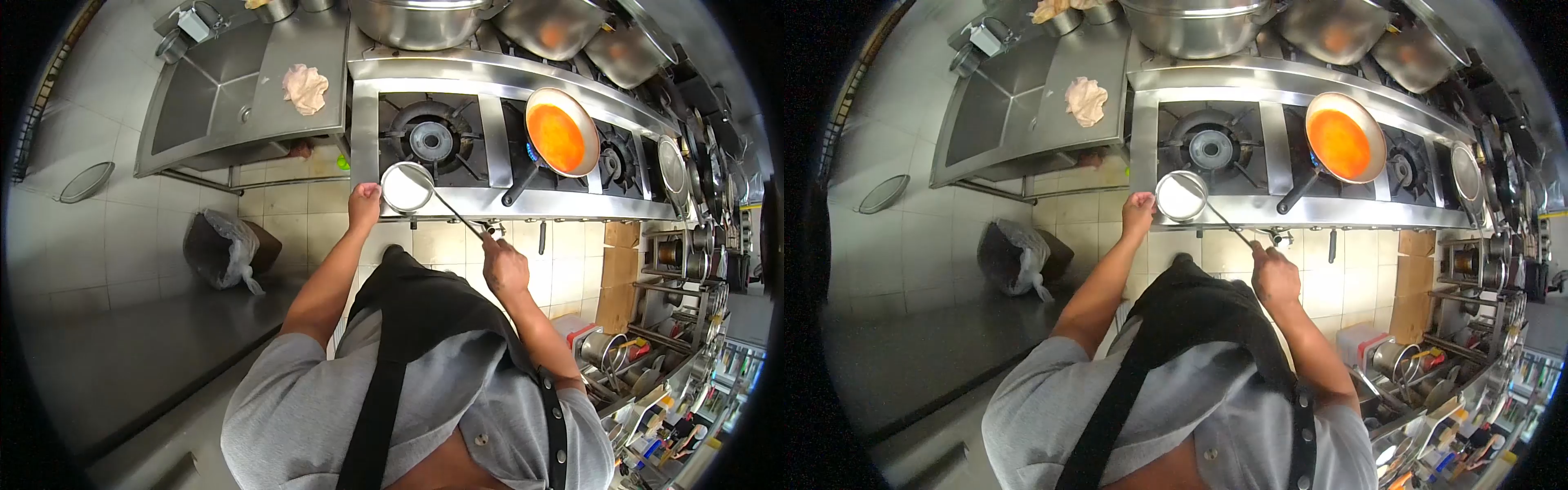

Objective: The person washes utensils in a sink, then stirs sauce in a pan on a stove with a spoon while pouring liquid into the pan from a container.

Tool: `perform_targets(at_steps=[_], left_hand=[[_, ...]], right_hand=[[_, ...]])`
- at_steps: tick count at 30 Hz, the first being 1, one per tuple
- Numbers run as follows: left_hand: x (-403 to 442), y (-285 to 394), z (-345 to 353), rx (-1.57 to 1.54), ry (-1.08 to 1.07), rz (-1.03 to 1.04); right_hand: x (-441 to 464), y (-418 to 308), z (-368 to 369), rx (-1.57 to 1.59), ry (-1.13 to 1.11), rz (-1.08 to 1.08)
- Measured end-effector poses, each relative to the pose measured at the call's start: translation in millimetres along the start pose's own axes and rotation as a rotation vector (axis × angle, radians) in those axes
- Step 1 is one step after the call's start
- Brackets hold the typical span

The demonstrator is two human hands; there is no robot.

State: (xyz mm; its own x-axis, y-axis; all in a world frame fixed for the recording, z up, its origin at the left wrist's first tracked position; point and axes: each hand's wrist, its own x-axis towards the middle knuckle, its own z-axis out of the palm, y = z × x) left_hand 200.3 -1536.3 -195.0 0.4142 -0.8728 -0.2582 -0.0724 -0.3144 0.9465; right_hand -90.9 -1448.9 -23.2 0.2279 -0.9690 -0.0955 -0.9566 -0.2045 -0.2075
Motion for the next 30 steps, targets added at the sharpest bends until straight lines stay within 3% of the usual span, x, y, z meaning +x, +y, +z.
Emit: perform_targets(at_steps=[3, 6, 8, 13, 18, 22, 26, 30], left_hand=[[20.3, -23.3, -10.3, -0.034, -0.016, 0.077], [28.7, -13.2, -17.7, -0.059, -0.121, -0.021], [26.4, 2.4, -17.6, 0.002, -0.207, -0.101], [16.4, 13.0, -9.6, -0.044, -0.322, -0.179], [15.5, 7.1, -1.9, -0.117, -0.354, -0.250], [15.5, 2.3, -0.1, -0.171, -0.310, -0.271], [12.6, 7.4, -3.0, -0.186, -0.212, -0.260], [-9.2, 17.0, -1.9, -0.270, 0.112, -0.234]], right_hand=[[-3.5, -2.2, 20.6, 0.518, -0.077, 0.177], [-3.3, 3.3, 35.2, 1.095, -0.193, 0.413], [-2.9, -3.2, 16.3, 1.282, -0.285, 0.566], [-7.7, 16.1, -3.7, 1.577, 0.001, 0.592], [-0.6, 56.1, -54.8, 1.143, 0.313, 0.583], [18.1, 146.2, -34.4, 0.678, 0.386, 0.621], [42.1, 210.8, -38.7, 0.439, 0.304, 0.633], [62.8, 268.2, -28.7, 0.301, 0.304, 0.561]])
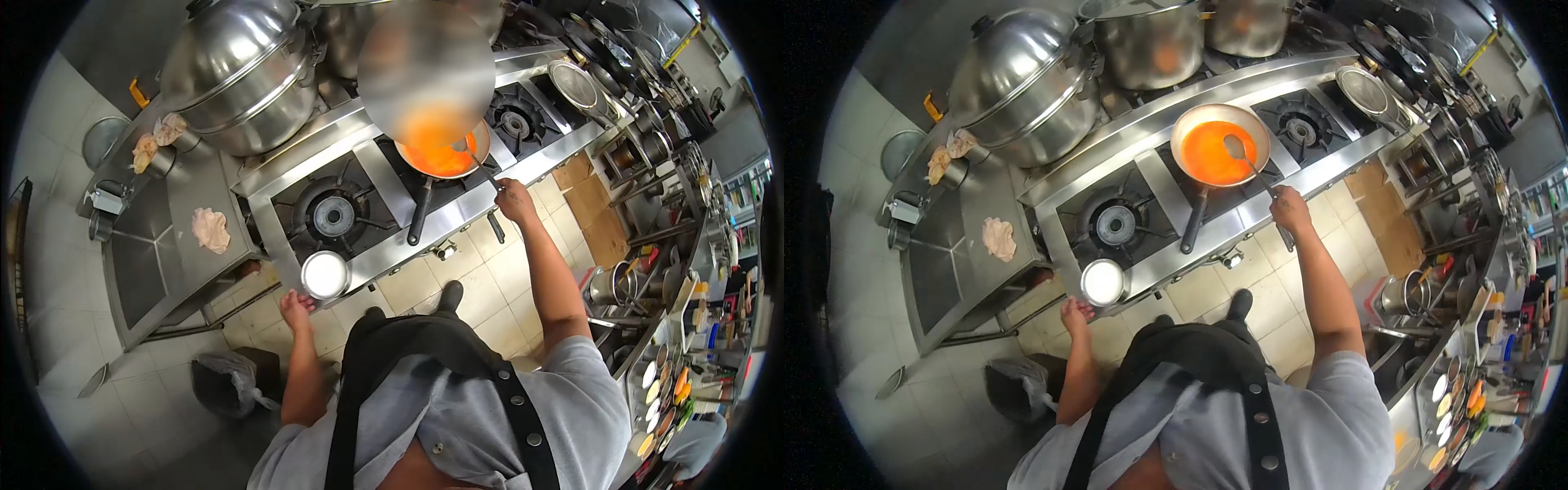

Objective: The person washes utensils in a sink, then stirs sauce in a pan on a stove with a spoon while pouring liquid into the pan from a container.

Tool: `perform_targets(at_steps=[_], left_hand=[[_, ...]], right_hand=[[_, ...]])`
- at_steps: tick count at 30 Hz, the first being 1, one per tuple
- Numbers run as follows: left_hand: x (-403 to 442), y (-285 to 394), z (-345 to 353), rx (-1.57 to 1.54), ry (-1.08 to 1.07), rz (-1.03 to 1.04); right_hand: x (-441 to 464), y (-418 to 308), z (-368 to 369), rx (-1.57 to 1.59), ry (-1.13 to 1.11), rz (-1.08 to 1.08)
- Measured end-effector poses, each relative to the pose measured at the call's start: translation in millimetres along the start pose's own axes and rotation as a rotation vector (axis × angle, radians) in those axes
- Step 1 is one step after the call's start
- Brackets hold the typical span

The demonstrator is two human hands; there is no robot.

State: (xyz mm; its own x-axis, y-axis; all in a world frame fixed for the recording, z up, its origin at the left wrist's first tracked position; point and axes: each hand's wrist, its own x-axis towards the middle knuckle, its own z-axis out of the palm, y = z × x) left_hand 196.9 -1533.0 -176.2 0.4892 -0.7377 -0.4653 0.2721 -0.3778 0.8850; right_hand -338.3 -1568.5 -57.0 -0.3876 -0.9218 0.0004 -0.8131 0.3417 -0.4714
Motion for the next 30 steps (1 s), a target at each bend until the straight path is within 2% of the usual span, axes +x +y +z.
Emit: perform_targets(at_steps=[1, 4, 6, 8, 9, 10, 12, 13, 16, 17, 19, 20, 21, 22, 23, 24, 25, 26, 27, 28, 29, 30], left_hand=[[-4.6, -4.2, -4.1, 0.036, 0.049, 0.041], [-8.6, -34.0, -31.3, 0.104, 0.159, 0.163], [-10.6, -71.6, -63.3, 0.094, 0.172, 0.224], [-19.0, -120.2, -101.7, 0.165, 0.138, 0.388], [-17.2, -159.7, -135.5, 0.373, 0.241, 0.395], [-21.8, -184.5, -153.6, 0.578, 0.345, 0.394], [-94.3, -167.8, -134.8, 0.469, 0.503, 0.011], [-129.9, -149.5, -116.3, 0.407, 0.574, -0.179], [-158.7, -178.1, -127.9, 0.454, 0.727, 0.013], [-142.6, -206.5, -153.6, 0.493, 0.720, 0.241], [-143.2, -186.6, -150.2, 0.677, 0.694, 0.350], [-146.9, -159.6, -134.4, 0.692, 0.692, 0.284], [-141.8, -141.6, -127.6, 0.568, 0.616, 0.445], [-142.7, -105.3, -102.5, 0.506, 0.648, 0.423], [-126.2, -89.8, -95.9, 0.411, 0.665, 0.477], [-117.7, -60.4, -81.5, 0.461, 0.706, 0.509], [-103.6, -41.7, -75.2, 0.568, 0.755, 0.577], [-86.4, -23.7, -70.3, 0.562, 0.697, 0.653], [-63.2, -8.7, -66.8, 0.529, 0.662, 0.625], [-53.4, 18.9, -50.3, 0.510, 0.633, 0.621], [-45.9, 45.4, -34.7, 0.493, 0.594, 0.621], [-24.9, 57.6, -31.9, 0.564, 0.591, 0.722]], right_hand=[[8.7, -0.2, -5.8, 0.124, -0.076, 0.135], [46.1, 39.5, 15.9, 0.021, -0.011, -0.039], [65.5, 43.9, 13.5, 0.012, -0.123, -0.087], [82.4, 55.6, 21.9, -0.012, -0.196, -0.197], [86.0, 60.2, 28.3, 0.065, -0.111, -0.214], [89.4, 59.9, 26.5, 0.177, -0.245, -0.094], [94.5, 49.9, 6.5, 0.385, -0.513, 0.151], [95.2, 48.0, -2.5, 0.392, -0.529, 0.119], [96.2, 44.5, -28.0, 0.411, -0.558, 0.094], [111.5, 61.3, -14.1, 0.276, -0.669, -0.075], [108.6, 64.9, -23.0, 0.364, -0.596, 0.008], [105.0, 62.5, -23.6, 0.406, -0.571, 0.033], [111.0, 78.2, -18.3, 0.264, -0.569, -0.250], [124.9, 102.6, -9.3, 0.127, -0.552, -0.544], [118.5, 91.9, -12.1, 0.217, -0.619, -0.345], [111.8, 79.4, -16.2, 0.307, -0.656, -0.141], [107.6, 75.2, -22.2, 0.320, -0.648, -0.120], [104.6, 80.3, -19.0, 0.327, -0.594, -0.065], [102.1, 73.5, -25.6, 0.322, -0.639, -0.016], [99.6, 77.8, -21.2, 0.300, -0.575, 0.014], [97.1, 71.5, -27.3, 0.175, -0.575, -0.023], [95.2, 75.9, -21.8, 0.146, -0.494, -0.044]])
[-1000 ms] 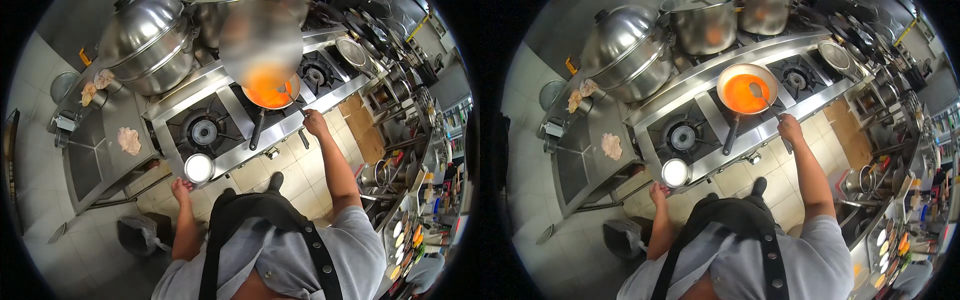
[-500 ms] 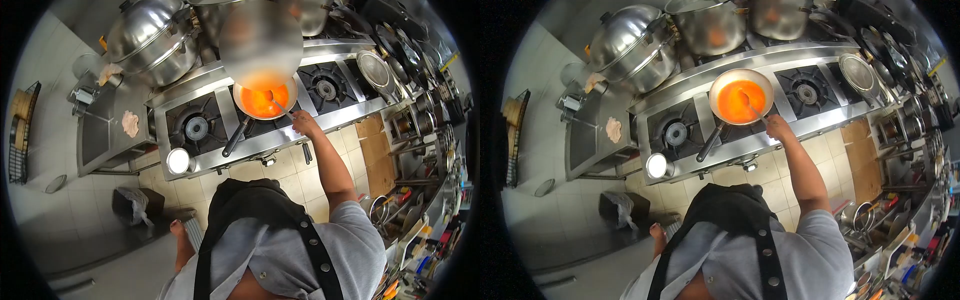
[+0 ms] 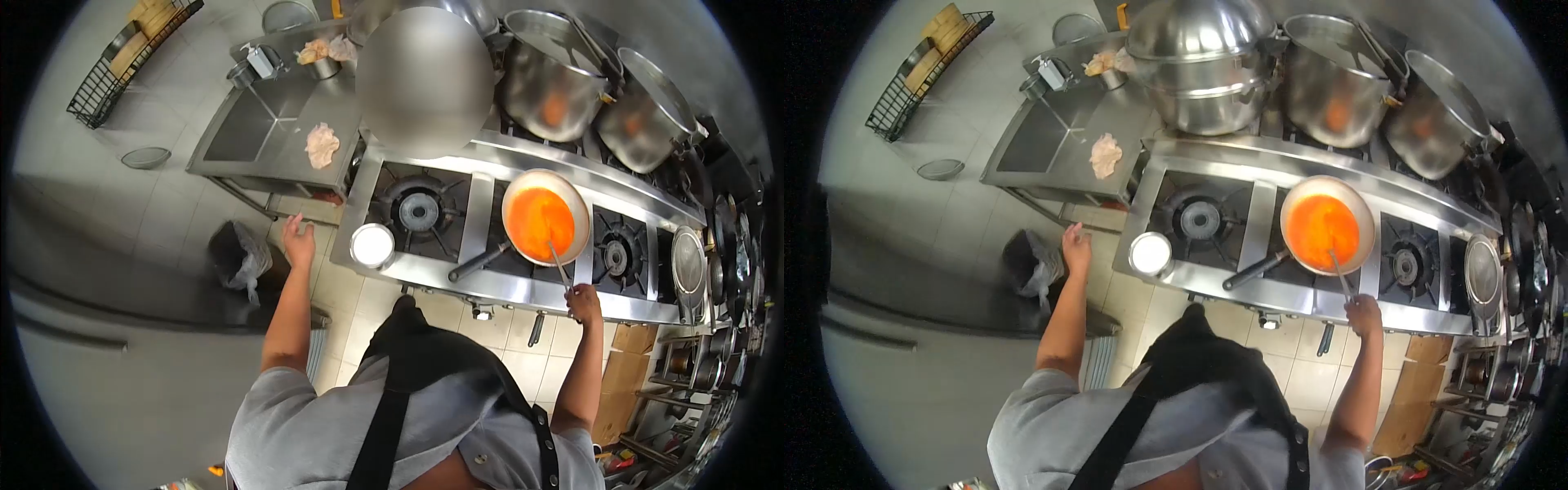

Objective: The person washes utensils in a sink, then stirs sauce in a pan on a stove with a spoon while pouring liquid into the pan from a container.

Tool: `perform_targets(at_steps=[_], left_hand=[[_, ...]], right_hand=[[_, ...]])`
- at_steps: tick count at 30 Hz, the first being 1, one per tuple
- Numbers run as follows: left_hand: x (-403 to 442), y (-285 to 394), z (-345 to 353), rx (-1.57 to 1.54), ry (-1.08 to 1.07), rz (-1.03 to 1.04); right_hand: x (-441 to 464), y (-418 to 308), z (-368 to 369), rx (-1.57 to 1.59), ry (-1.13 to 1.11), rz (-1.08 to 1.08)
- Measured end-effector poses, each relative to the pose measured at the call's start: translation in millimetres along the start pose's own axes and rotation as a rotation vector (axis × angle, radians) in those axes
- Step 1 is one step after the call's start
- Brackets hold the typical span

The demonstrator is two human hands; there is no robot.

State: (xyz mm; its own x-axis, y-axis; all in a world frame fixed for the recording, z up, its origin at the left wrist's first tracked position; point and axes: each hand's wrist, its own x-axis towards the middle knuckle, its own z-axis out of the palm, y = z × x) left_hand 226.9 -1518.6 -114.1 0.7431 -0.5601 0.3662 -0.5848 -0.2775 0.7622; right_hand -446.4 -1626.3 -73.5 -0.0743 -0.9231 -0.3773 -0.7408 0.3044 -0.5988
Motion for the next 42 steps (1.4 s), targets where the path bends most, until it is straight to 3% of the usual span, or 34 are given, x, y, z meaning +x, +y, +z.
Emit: perform_targets(at_steps=[2, 6, 8, 9, 11, 12, 14, 16, 18, 22, 23, 25, 28, 30, 33, 38, 40, 42], left_hand=[[46.4, 4.4, 31.8, 0.064, 0.020, 0.245], [130.9, 24.9, 78.7, -0.010, -0.164, 0.211], [172.0, 7.6, 112.9, 0.041, -0.231, 0.263], [188.9, -1.3, 127.6, 0.115, -0.182, 0.391], [242.9, -44.4, 175.0, -1.159, -0.670, 0.036], [262.5, -57.0, 202.5, -1.775, -0.914, -0.254], [274.1, -45.4, 214.2, -2.030, -1.269, -0.320], [279.5, -46.4, 215.1, -2.033, -1.280, -0.552], [285.3, -45.0, 205.9, -1.770, -1.056, -0.721], [292.3, -60.3, 222.0, -1.272, -0.772, -0.455], [296.1, -67.5, 224.5, -1.151, -0.693, -0.380], [316.2, -96.5, 235.7, -1.130, -0.712, -0.399], [337.7, -136.1, 252.3, -1.347, -1.024, -0.563], [334.5, -118.3, 233.0, -1.396, -1.250, -0.474], [279.9, -53.4, 199.8, -0.624, -0.426, 0.172], [224.0, -62.7, 137.5, -0.317, -0.455, -0.038], [170.2, -41.0, 106.9, -0.387, -0.405, -0.298], [124.9, -51.0, 91.5, -0.352, -0.373, -0.251]], right_hand=[[20.0, 38.7, 13.5, -0.197, 0.147, -0.193], [-22.2, -30.2, 20.3, 0.041, 0.154, 0.156], [-21.5, -19.1, 34.1, 0.040, 0.208, 0.155], [-17.2, -21.6, 39.2, -0.087, 0.292, 0.069], [-27.8, -20.9, 51.2, -0.343, 0.447, -0.050], [-34.8, -41.7, 54.7, -0.345, 0.455, 0.058], [-40.1, -64.0, 65.6, -0.284, 0.431, 0.146], [-41.8, -83.2, 79.4, -0.240, 0.439, 0.232], [-33.9, -72.6, 97.2, -0.244, 0.464, 0.209], [-34.9, -88.3, 107.5, 0.023, 0.432, 0.266], [-43.2, -112.8, 101.1, 0.242, 0.373, 0.377], [-42.5, -109.9, 105.6, 0.512, 0.372, 0.427], [-48.0, -110.7, 107.0, 0.747, 0.357, 0.423], [-51.4, -108.3, 107.5, 0.795, 0.350, 0.403], [-58.4, -109.8, 102.0, 0.736, 0.394, 0.397], [-63.6, -104.1, 85.2, 0.511, 0.474, 0.324], [-62.4, -95.5, 78.2, 0.304, 0.514, 0.292], [-63.4, -93.0, 67.4, -0.012, 0.585, 0.241]])
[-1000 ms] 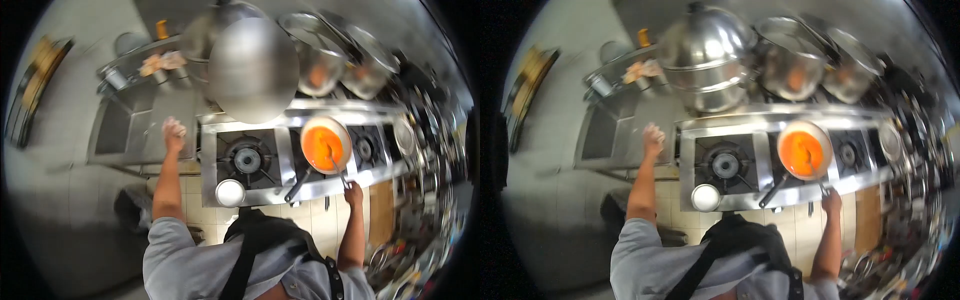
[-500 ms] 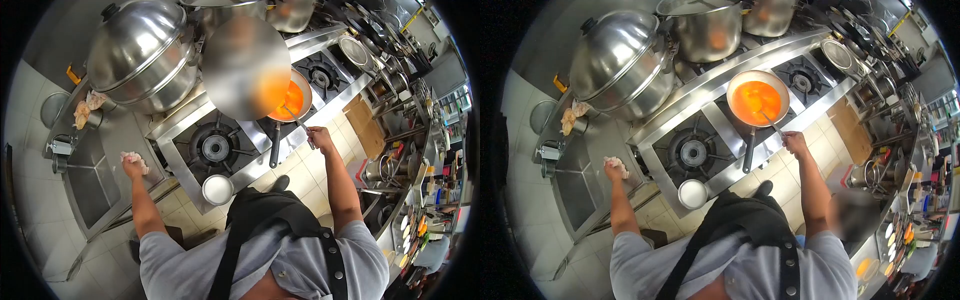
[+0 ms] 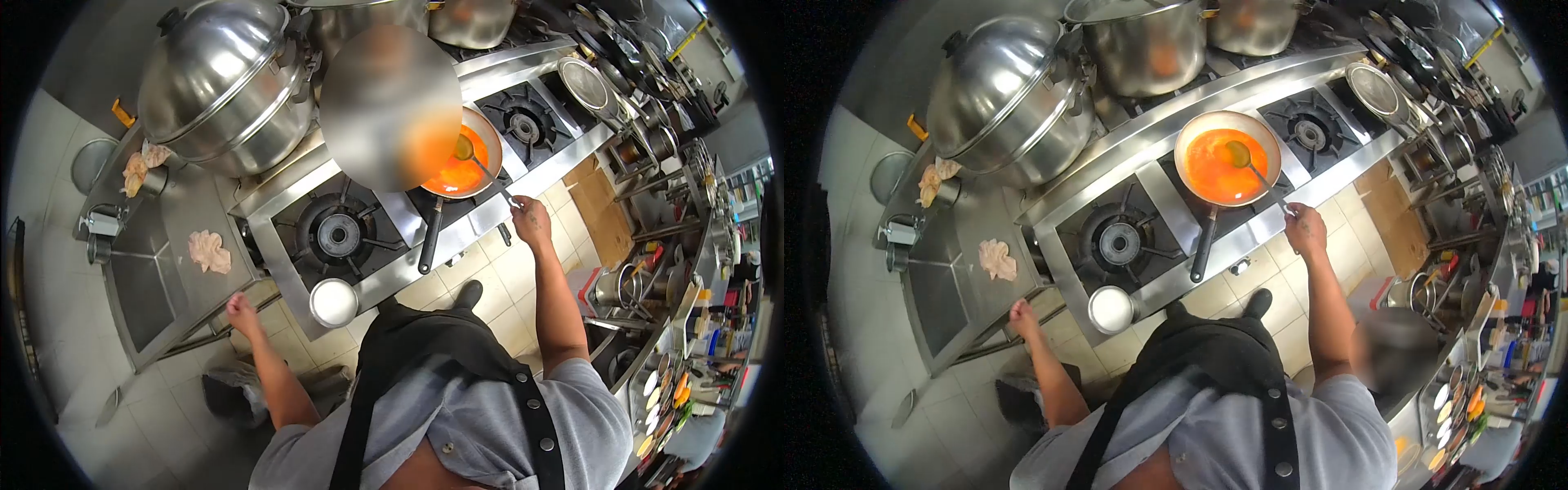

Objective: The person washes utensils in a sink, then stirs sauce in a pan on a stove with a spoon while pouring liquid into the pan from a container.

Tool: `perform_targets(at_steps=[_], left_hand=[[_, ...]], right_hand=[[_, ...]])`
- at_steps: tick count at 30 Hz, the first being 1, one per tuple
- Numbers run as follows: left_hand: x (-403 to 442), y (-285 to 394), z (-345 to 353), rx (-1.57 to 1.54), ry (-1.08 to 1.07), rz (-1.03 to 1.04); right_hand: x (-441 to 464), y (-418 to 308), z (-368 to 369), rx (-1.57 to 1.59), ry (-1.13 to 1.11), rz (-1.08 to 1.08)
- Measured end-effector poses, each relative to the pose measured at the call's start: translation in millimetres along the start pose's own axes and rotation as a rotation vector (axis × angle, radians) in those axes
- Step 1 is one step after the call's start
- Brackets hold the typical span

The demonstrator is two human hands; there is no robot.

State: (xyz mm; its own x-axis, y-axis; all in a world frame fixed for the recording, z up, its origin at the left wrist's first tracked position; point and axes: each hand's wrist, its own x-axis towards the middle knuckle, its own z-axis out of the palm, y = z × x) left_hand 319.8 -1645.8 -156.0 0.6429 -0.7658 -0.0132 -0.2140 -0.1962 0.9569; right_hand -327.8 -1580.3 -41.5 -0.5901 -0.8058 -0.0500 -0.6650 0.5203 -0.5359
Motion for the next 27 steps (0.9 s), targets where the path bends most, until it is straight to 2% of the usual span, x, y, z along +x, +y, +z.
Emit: perform_targets(at_steps=[1, 4, 6, 9, 12, 18, 24, 26, 27], left_hand=[[-21.2, -13.6, 0.5, -0.036, 0.043, -0.054], [-86.4, -35.8, 8.1, -0.145, 0.132, -0.239], [-133.1, -31.5, 17.2, -0.222, 0.124, -0.397], [-185.7, -17.9, 42.9, -0.161, 0.269, -0.582], [-222.7, 3.9, 65.9, -0.309, 0.123, -0.594], [-232.6, -14.2, 78.1, -0.412, 0.137, -0.611], [-228.3, -14.8, 84.9, -0.480, 0.161, -0.649], [-226.1, -20.4, 84.8, -0.495, 0.132, -0.597], [-225.6, -23.3, 84.4, -0.502, 0.115, -0.573]], right_hand=[[3.5, -0.1, -5.4, -0.133, 0.052, -0.074], [21.2, 6.2, -20.2, -0.214, 0.033, -0.154], [37.0, 17.6, -23.0, -0.214, -0.014, -0.188], [57.2, 35.2, -23.5, -0.211, -0.086, -0.276], [81.2, 53.6, -19.7, -0.153, -0.123, -0.361], [108.7, 63.8, -35.6, -0.095, -0.339, -0.396], [124.3, 79.2, -57.9, -0.212, -0.342, -0.506], [121.9, 72.5, -70.4, -0.295, -0.352, -0.484], [121.9, 77.4, -69.2, -0.269, -0.279, -0.536]])
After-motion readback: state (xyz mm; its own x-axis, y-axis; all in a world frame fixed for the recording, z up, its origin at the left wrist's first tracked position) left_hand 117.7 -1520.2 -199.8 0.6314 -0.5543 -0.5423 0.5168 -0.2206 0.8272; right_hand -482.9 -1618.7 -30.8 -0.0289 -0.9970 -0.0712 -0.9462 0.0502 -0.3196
